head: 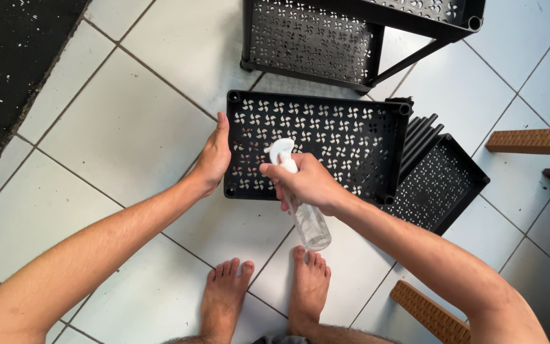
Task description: The person assembles a black plastic three-tier shelf by inserting vertical poles into the corner holes of the trays and attaching wheels. They use a spray bottle to lubricate the poles and a dark cloth to wipe them before insertion.
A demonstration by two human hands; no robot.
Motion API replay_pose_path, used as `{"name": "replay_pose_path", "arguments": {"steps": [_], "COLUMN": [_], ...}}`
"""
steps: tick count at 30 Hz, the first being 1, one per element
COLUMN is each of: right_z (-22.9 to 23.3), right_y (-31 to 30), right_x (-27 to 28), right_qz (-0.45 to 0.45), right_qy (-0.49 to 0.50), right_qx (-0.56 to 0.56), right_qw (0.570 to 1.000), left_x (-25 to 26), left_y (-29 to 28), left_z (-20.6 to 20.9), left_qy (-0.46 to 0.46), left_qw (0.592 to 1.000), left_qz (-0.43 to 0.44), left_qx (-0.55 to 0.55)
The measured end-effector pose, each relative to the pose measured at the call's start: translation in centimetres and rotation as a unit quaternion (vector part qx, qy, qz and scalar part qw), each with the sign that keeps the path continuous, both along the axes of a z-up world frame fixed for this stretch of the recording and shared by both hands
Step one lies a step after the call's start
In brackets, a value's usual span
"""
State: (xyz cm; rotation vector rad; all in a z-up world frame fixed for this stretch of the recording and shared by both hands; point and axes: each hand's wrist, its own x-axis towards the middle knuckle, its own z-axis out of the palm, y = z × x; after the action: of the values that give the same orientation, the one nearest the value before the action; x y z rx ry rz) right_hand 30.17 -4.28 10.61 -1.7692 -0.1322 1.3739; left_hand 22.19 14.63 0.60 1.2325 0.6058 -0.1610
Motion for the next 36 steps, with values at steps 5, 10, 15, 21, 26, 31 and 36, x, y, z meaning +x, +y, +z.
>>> {"name": "replay_pose_path", "arguments": {"steps": [5, 10, 15, 21, 26, 31, 36], "right_z": [0.2, 1.2, 0.7, 0.9, 5.2, 0.4, -2.0], "right_y": [-0.3, -0.3, -2.2, -4.4, -10.1, -11.0, -10.5], "right_x": [-0.7, -1.1, -0.6, 1.9, 2.8, 1.6, 3.2], "right_qz": [0.038, 0.059, 0.142, 0.144, -0.015, -0.128, -0.096], "right_qy": [-0.067, -0.157, -0.426, -0.52, -0.466, -0.528, -0.53], "right_qx": [0.001, -0.018, 0.035, 0.058, 0.172, 0.31, 0.259], "right_qw": [0.997, 0.986, 0.893, 0.84, 0.868, 0.78, 0.802], "left_x": [0.0, 0.2, 0.3, -0.2, -0.8, -1.0, -0.4], "left_y": [0.0, -0.1, 0.2, 1.0, 1.4, 1.7, 1.8], "left_z": [-0.2, -0.1, 0.6, 0.6, -0.2, -0.7, -1.1], "left_qy": [-0.02, -0.054, -0.045, -0.039, -0.017, -0.023, -0.012], "left_qw": [1.0, 0.996, 0.996, 0.993, 0.992, 0.987, 0.989], "left_qz": [0.006, 0.013, 0.026, 0.051, 0.045, 0.054, 0.053], "left_qx": [0.003, 0.073, 0.07, 0.099, 0.121, 0.148, 0.14]}}
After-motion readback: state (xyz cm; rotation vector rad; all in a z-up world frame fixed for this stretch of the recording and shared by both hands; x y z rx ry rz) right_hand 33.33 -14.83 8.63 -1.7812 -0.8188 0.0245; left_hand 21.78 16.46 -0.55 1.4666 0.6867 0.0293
